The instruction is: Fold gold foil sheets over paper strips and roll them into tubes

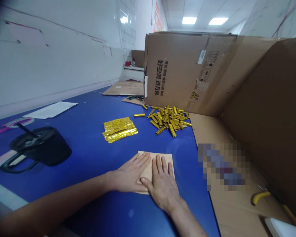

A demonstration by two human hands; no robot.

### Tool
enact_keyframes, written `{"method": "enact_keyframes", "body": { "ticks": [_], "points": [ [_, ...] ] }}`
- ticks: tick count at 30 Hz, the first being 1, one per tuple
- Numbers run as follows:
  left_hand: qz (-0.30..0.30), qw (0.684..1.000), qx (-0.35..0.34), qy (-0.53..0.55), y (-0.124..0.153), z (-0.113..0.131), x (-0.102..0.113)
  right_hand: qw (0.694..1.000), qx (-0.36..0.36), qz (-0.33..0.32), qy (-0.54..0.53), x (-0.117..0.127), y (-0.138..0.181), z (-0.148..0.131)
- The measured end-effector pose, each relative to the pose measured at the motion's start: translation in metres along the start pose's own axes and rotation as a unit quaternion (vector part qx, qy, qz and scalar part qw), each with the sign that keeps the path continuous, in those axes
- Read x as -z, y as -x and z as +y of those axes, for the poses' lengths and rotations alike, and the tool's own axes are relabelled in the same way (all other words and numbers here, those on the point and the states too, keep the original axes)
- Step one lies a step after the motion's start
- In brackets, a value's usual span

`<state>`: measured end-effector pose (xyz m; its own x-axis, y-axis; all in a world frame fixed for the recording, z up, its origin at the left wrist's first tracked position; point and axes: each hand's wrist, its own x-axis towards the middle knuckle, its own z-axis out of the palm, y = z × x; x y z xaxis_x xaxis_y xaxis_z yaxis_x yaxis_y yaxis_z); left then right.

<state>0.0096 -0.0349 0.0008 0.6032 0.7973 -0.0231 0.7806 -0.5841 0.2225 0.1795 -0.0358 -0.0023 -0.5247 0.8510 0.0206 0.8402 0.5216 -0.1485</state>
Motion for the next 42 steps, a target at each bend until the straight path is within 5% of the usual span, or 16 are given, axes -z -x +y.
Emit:
{"method": "enact_keyframes", "body": {
  "ticks": [8,15,18,27,34,42],
  "points": [
    [-0.011,0.999,0.006,-0.029,0.015,-0.005,0.004,0.999,-0.017,0.012,0.035,-0.002,0.002,-0.004],
    [-0.012,1.000,-0.002,-0.008,0.014,-0.006,0.008,0.978,0.034,0.179,0.101,-0.002,0.005,-0.016],
    [-0.011,1.000,-0.003,-0.009,0.015,-0.007,0.009,0.973,0.037,0.202,0.108,-0.002,0.005,-0.020],
    [-0.013,1.000,-0.004,-0.011,0.014,-0.007,0.010,0.979,0.007,0.167,0.118,0.003,0.005,-0.022],
    [-0.015,1.000,-0.002,-0.026,0.015,-0.007,0.011,0.999,-0.001,0.015,0.048,-0.002,0.004,-0.015],
    [-0.016,1.000,-0.003,0.014,0.013,0.000,0.014,0.999,0.009,0.003,0.035,-0.002,0.005,-0.012]
  ]
}}
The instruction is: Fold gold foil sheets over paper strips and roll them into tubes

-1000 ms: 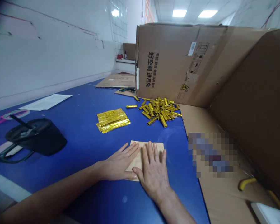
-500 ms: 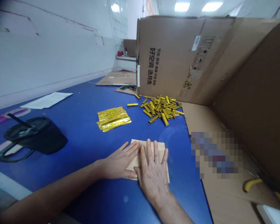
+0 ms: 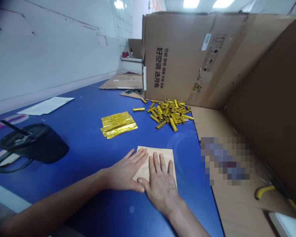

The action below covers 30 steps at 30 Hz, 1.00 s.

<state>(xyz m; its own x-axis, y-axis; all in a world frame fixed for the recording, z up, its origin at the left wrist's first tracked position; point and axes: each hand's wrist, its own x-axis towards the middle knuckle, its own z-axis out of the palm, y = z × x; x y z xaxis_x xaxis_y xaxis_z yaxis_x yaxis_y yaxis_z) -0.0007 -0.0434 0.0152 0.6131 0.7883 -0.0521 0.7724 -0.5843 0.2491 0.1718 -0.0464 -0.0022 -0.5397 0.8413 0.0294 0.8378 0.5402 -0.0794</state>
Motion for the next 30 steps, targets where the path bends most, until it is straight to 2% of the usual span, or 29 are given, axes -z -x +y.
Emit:
{"method": "enact_keyframes", "body": {
  "ticks": [2,5,6,9,16,22,30],
  "points": [
    [0.016,0.999,-0.039,0.023,0.000,0.015,0.004,1.000,0.020,0.001,0.002,-0.002,0.002,0.000],
    [0.007,0.987,-0.154,0.052,-0.001,0.037,0.006,0.997,0.070,0.020,0.017,-0.008,0.005,0.000],
    [0.007,0.983,-0.171,0.058,-0.001,0.041,0.006,0.996,0.081,0.030,0.022,-0.009,0.006,0.000],
    [0.009,0.987,-0.148,0.059,-0.007,0.040,0.002,0.995,0.093,0.031,0.014,-0.012,0.005,0.000],
    [-0.008,0.994,-0.089,0.068,-0.014,0.017,-0.009,0.996,0.074,-0.026,-0.035,0.003,-0.001,-0.003],
    [0.002,0.996,-0.060,0.065,-0.014,0.014,-0.017,0.996,0.069,-0.042,-0.037,0.009,0.000,-0.003],
    [0.014,0.999,-0.017,0.037,-0.012,0.015,-0.020,0.998,0.043,-0.034,-0.019,0.002,-0.001,-0.001]
  ]
}}
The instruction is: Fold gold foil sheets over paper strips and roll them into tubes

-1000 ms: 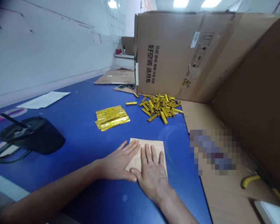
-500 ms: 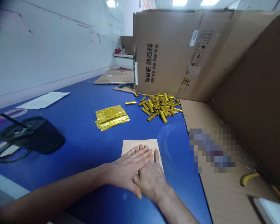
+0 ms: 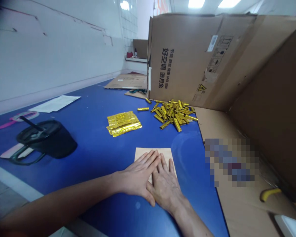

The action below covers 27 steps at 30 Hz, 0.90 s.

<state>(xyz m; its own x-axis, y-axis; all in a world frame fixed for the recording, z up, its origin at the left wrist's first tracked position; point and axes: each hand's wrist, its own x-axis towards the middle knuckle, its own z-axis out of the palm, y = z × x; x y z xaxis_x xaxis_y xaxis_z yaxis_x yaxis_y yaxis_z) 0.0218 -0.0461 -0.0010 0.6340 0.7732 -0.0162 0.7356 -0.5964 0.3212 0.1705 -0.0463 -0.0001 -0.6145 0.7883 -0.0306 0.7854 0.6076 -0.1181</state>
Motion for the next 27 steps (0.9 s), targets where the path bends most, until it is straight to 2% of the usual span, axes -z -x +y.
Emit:
{"method": "enact_keyframes", "body": {
  "ticks": [6,10,12,14,16,17,19,21,24,27],
  "points": [
    [-0.006,1.000,0.008,-0.013,0.003,0.000,-0.001,0.998,-0.057,0.001,0.013,-0.002,0.007,0.021],
    [-0.008,1.000,0.018,-0.021,0.004,0.001,-0.001,0.984,-0.171,0.025,0.040,-0.003,0.006,0.043],
    [-0.010,0.999,0.027,-0.027,0.004,0.001,-0.001,0.972,-0.220,0.058,0.055,-0.003,0.004,0.050],
    [-0.010,0.999,0.031,-0.029,0.003,0.001,-0.002,0.962,-0.237,0.121,0.068,-0.001,0.004,0.050],
    [-0.011,0.999,0.026,-0.028,0.002,0.001,-0.002,0.963,-0.191,0.180,0.063,0.002,0.004,0.041],
    [-0.010,0.999,0.019,-0.029,0.002,0.001,-0.002,0.970,-0.142,0.191,0.049,0.004,0.004,0.033],
    [-0.006,0.999,-0.006,-0.042,0.002,0.001,-0.002,0.989,-0.023,0.143,-0.001,0.005,0.006,0.014],
    [-0.004,0.998,-0.032,-0.063,0.003,0.001,-0.002,0.994,0.068,0.067,-0.044,0.005,0.007,-0.002],
    [-0.008,0.995,-0.048,-0.082,0.004,0.001,-0.001,0.993,0.090,0.020,-0.068,0.003,0.006,-0.012],
    [-0.012,0.997,-0.045,-0.069,0.003,0.002,0.002,0.995,0.067,0.014,-0.067,0.001,0.005,-0.005]
  ]
}}
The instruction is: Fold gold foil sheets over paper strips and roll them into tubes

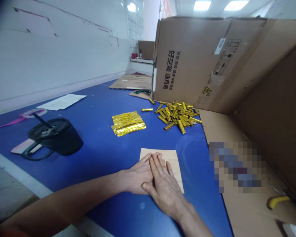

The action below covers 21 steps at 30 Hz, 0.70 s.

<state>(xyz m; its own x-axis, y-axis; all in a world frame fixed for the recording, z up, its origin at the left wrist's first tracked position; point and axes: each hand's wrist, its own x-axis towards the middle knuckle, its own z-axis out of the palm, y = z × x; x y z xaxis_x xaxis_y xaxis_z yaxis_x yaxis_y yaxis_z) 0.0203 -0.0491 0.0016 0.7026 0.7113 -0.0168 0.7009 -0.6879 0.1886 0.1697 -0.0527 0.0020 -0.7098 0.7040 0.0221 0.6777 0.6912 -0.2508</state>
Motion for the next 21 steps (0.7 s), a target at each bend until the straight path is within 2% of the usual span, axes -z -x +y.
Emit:
{"method": "enact_keyframes", "body": {
  "ticks": [6,15,19,21],
  "points": [
    [-0.020,0.998,0.026,0.062,0.002,-0.007,0.006,0.992,-0.104,0.010,0.076,-0.001,0.000,0.025],
    [-0.037,0.996,0.054,0.068,0.010,-0.026,0.012,0.970,-0.209,0.015,0.122,0.001,0.003,0.039],
    [-0.041,0.995,0.057,0.065,0.011,-0.027,0.015,0.966,-0.220,0.028,0.133,0.002,0.004,0.040],
    [-0.040,0.996,0.059,0.060,0.011,-0.027,0.015,0.961,-0.219,0.062,0.155,0.002,0.004,0.038]
  ]
}}
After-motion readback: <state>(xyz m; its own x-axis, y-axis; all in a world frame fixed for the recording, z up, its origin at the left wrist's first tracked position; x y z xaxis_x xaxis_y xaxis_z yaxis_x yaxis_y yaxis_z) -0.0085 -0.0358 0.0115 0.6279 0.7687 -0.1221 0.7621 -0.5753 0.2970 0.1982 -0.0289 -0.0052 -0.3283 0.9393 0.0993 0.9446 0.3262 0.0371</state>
